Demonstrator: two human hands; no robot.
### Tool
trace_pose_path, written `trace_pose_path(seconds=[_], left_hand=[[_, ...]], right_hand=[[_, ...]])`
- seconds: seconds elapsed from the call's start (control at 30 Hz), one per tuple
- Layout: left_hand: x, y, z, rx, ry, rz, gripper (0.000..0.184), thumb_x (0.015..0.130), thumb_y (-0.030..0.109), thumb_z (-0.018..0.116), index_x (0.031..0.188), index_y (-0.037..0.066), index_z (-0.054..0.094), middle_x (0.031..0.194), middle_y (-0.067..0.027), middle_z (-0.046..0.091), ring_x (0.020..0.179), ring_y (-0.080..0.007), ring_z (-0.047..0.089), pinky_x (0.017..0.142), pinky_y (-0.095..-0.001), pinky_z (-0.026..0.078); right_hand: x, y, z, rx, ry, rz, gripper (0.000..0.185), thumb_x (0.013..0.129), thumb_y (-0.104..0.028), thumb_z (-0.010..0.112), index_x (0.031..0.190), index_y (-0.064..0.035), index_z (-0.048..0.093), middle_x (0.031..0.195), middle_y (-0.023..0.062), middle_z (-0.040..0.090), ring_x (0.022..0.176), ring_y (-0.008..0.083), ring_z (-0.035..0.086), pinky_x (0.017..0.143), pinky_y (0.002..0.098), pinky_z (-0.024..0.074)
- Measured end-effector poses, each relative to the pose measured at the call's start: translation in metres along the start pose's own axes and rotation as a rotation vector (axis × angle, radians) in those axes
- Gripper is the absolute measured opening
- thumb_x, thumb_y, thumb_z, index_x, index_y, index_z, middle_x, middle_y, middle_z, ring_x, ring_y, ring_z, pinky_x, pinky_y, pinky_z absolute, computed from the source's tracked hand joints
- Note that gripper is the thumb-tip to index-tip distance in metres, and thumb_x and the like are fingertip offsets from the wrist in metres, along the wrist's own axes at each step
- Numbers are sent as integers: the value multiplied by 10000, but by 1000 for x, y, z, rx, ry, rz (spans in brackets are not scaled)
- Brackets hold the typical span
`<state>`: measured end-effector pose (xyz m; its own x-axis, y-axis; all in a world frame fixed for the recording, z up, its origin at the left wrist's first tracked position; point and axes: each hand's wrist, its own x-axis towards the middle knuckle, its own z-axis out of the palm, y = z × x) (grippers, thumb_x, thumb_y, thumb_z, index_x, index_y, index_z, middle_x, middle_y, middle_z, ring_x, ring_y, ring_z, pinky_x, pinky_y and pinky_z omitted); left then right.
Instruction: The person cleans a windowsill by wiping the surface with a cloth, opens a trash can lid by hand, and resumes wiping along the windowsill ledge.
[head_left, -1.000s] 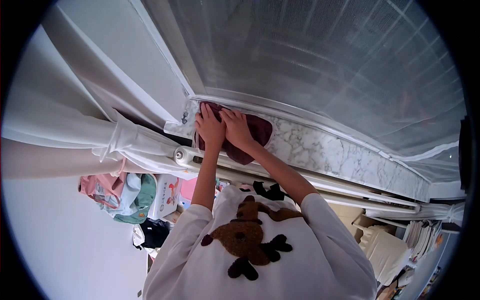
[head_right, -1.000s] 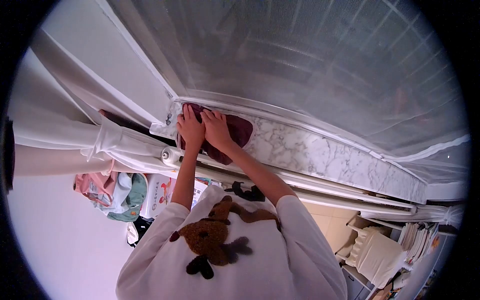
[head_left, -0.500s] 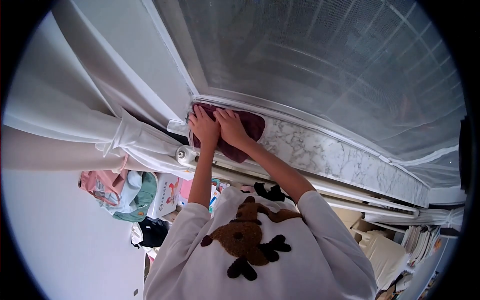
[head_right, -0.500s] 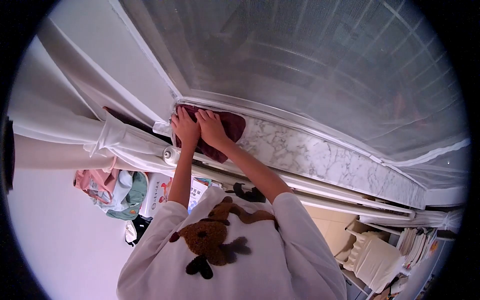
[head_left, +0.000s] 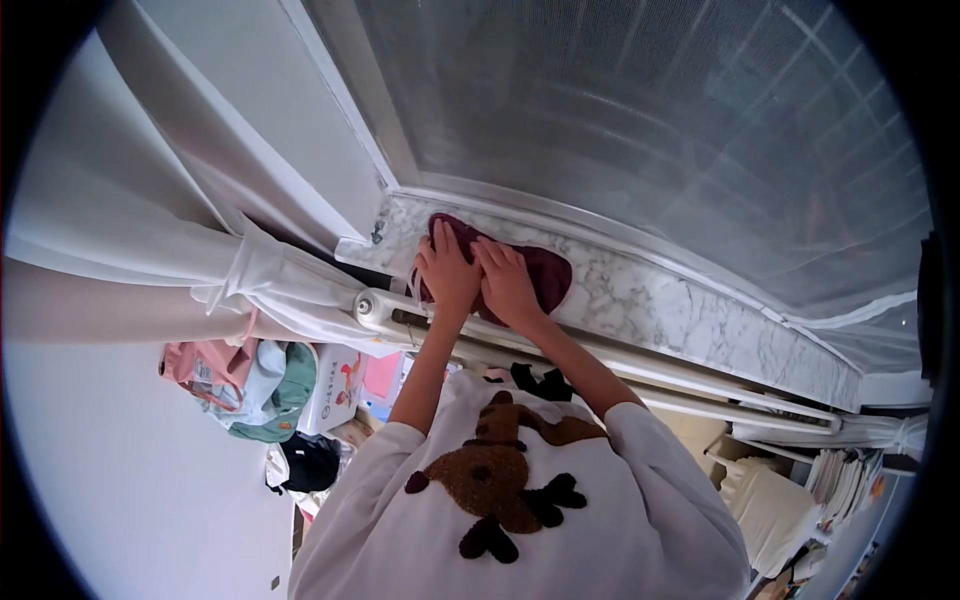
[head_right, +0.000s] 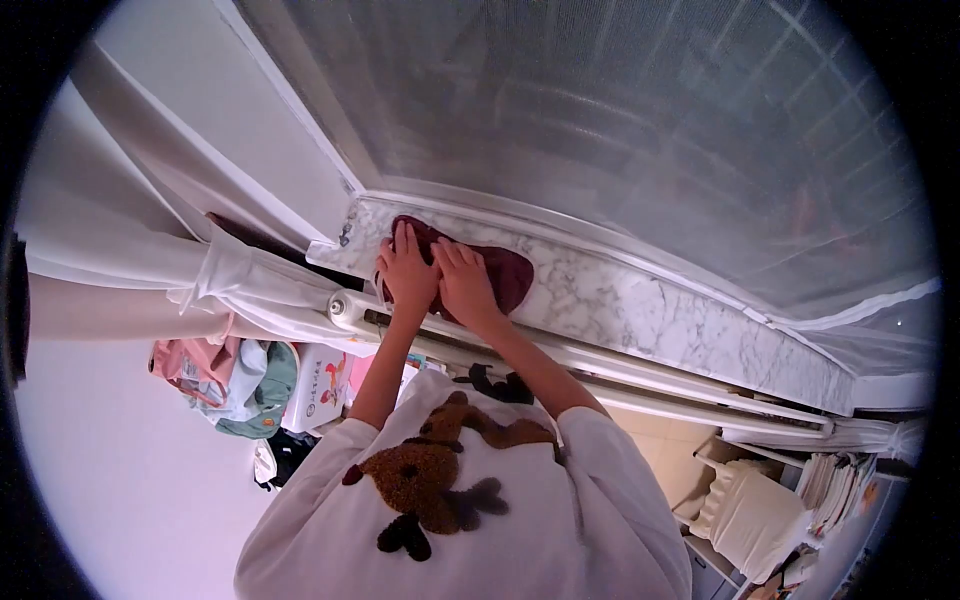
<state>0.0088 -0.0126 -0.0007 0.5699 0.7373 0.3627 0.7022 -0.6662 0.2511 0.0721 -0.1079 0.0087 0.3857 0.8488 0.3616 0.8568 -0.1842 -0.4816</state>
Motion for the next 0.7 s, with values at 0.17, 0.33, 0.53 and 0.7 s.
trace_pose_path(seconds=[0.17, 0.33, 0.53, 0.7], left_hand=[[3, 11, 7, -30, 25, 78, 606, 779, 387, 542, 1244, 4, 468, 1331, -82, 424, 1158, -320, 367, 932, -446, 289], [14, 9, 9, 9, 15, 71, 595, 776, 373, 555, 1247, 21, 466, 1323, -58, 425, 1154, -312, 370, 920, -430, 300], [19, 4, 8, -41, 46, 47, 573, 773, 351, 563, 1239, 32, 471, 1298, -99, 439, 1175, -341, 354, 931, -454, 284], [17, 8, 5, -45, 36, 41, 565, 765, 354, 566, 1224, 34, 488, 1263, -120, 458, 1173, -338, 360, 943, -468, 273]], right_hand=[[-7, 6, -8, -18, 47, 63, 512, 724, -31, 531, 1229, -38, 446, 1282, 117, 436, 1174, 290, 391, 972, 408, 313], [6, 11, -1, -53, 88, 36, 485, 732, -55, 544, 1210, -29, 465, 1278, 125, 446, 1185, 288, 394, 986, 405, 305], [21, 14, 7, -99, 64, 9, 452, 752, -81, 549, 1196, -33, 481, 1293, 139, 440, 1218, 293, 380, 1013, 408, 289], [13, 13, -3, -112, 56, -22, 455, 766, -108, 546, 1209, -38, 469, 1303, 149, 433, 1226, 293, 378, 1033, 417, 272]])
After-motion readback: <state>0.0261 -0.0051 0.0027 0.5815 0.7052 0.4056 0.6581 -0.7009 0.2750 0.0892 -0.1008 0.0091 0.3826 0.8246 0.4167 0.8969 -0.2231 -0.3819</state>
